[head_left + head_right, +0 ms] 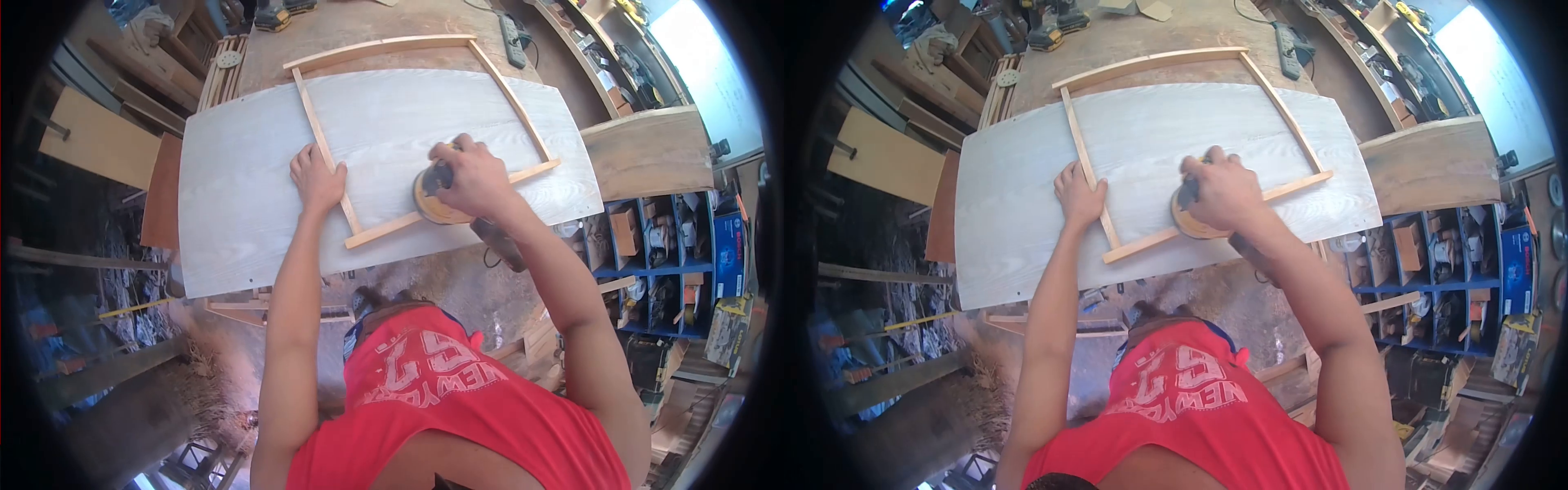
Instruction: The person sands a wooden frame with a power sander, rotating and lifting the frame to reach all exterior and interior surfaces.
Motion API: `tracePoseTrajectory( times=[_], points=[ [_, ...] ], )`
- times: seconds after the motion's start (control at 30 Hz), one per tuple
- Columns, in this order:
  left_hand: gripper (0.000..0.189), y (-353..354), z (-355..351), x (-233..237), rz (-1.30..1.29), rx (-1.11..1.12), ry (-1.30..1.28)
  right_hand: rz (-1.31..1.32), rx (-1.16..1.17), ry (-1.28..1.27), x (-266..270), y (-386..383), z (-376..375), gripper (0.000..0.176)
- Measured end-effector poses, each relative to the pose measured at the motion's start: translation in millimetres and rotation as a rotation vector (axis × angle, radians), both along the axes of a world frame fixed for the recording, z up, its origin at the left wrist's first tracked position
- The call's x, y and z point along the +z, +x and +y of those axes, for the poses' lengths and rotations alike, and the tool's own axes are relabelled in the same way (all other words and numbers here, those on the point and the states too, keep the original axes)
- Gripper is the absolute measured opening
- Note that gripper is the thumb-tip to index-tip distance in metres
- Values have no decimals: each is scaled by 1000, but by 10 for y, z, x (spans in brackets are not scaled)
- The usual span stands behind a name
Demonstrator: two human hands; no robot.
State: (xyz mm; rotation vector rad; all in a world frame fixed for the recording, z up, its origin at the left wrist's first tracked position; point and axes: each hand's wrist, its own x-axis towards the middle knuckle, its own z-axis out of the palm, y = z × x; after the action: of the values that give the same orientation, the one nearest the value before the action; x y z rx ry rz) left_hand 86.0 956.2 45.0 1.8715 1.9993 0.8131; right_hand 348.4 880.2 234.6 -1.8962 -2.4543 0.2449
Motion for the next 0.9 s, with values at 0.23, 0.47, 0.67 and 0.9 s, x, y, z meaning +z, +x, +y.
tracePoseTrajectory(
  times=[0.23, 0.47, 0.67, 0.9],
  points=[
    [75, 33, 4, -137, -28, 53, 1, -10, -181, 74, 0, 710, 50, 52],
    [70, 261, -30, -14, 18, 159, -123, -37, -306, 71, 11, 1027, 31, 55],
    [66, 340, 0, -208, 81, 236, 9, 16, -144, 61, 50, 407, -237, 51],
    [31, 186, 3, -255, 35, 143, 155, 61, -183, -20, -8, 405, -141, 42]
  ],
)
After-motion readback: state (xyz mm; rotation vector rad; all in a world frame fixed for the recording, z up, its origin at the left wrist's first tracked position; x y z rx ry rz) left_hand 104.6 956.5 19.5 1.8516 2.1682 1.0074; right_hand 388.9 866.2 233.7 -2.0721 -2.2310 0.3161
